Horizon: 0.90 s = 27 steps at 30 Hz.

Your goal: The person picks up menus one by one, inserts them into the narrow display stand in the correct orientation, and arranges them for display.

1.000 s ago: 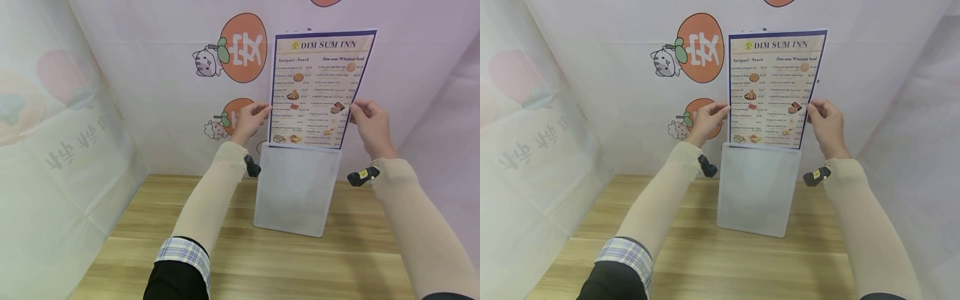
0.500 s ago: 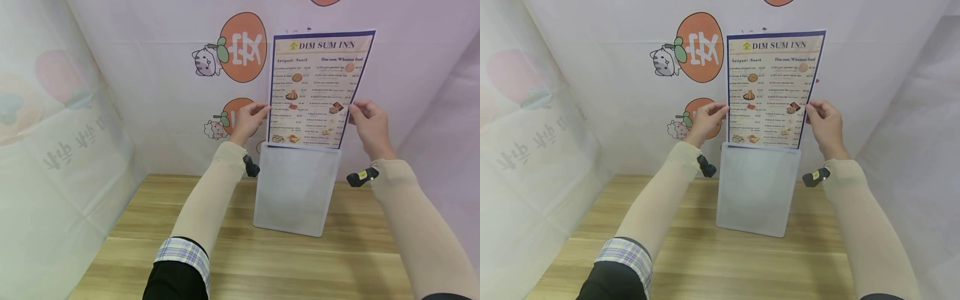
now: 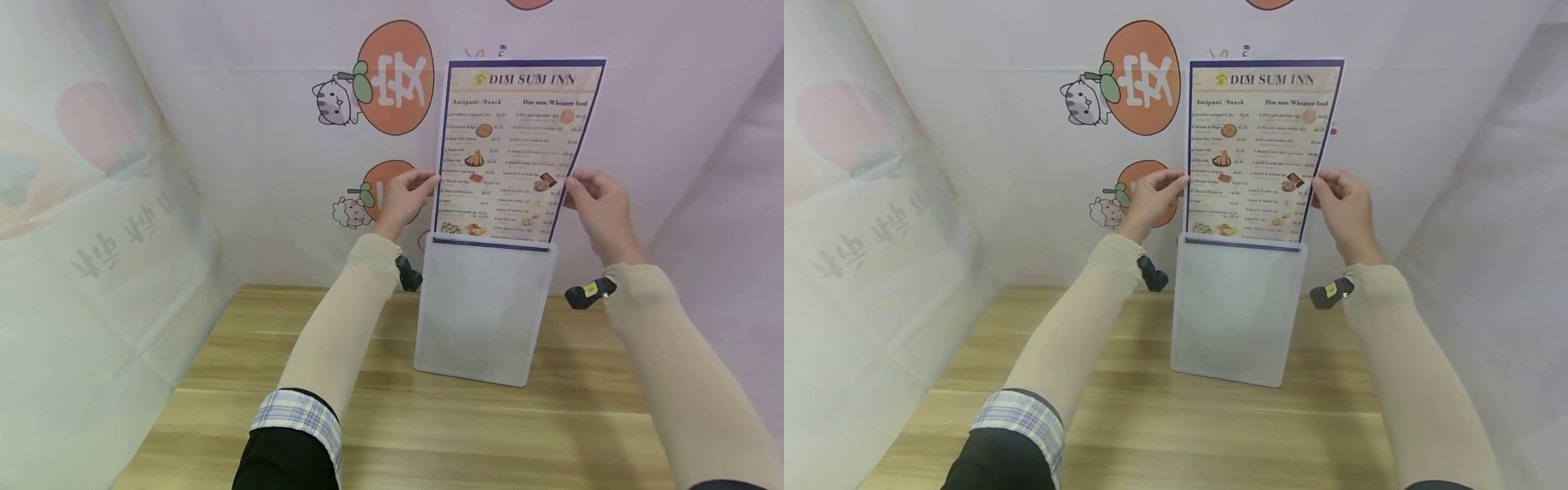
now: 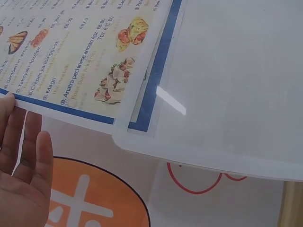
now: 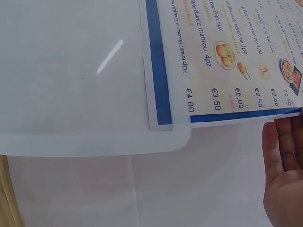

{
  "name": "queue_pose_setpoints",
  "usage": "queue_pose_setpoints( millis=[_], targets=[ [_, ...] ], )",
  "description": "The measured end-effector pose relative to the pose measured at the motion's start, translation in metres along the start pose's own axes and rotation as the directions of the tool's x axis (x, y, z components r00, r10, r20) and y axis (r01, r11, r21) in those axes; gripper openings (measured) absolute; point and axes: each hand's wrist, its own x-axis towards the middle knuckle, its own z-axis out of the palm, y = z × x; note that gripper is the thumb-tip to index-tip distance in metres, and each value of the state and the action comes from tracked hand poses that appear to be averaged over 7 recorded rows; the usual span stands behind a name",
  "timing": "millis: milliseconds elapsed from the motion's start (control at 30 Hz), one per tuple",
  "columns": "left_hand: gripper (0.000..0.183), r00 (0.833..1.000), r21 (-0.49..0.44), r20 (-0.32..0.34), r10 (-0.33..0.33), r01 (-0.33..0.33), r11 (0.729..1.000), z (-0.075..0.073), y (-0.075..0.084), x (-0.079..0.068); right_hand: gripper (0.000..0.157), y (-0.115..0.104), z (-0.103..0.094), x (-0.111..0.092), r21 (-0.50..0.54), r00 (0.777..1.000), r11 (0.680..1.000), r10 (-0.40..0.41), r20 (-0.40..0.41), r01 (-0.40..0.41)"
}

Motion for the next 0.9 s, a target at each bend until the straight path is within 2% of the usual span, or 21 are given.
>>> queue_pose_setpoints(
  millis=[233,500,667,900],
  targets=[
    [0.025,1.0,0.026,-0.008,-0.005,0.006,1.0,0.002,-0.007,-0.003,0.044,0.01,0.002,0.001,-0.045,1.0,0.999,0.012,-0.007,-0.013],
    [0.027,0.999,-0.002,0.032,-0.029,0.029,1.0,0.003,-0.013,0.0,0.046,0.011,0.001,0.005,-0.103,0.999,0.994,0.022,-0.023,-0.024],
    [0.027,0.998,-0.03,0.041,-0.043,0.044,0.999,0.002,-0.015,0.003,0.044,0.01,0.001,0.007,-0.097,1.0,0.995,0.017,-0.017,-0.019],
    [0.027,0.997,-0.024,0.055,-0.06,0.062,0.998,0.002,-0.016,0.006,0.043,0.007,-0.003,0.009,-0.074,0.999,0.997,0.038,0.006,-0.038]
  ],
)
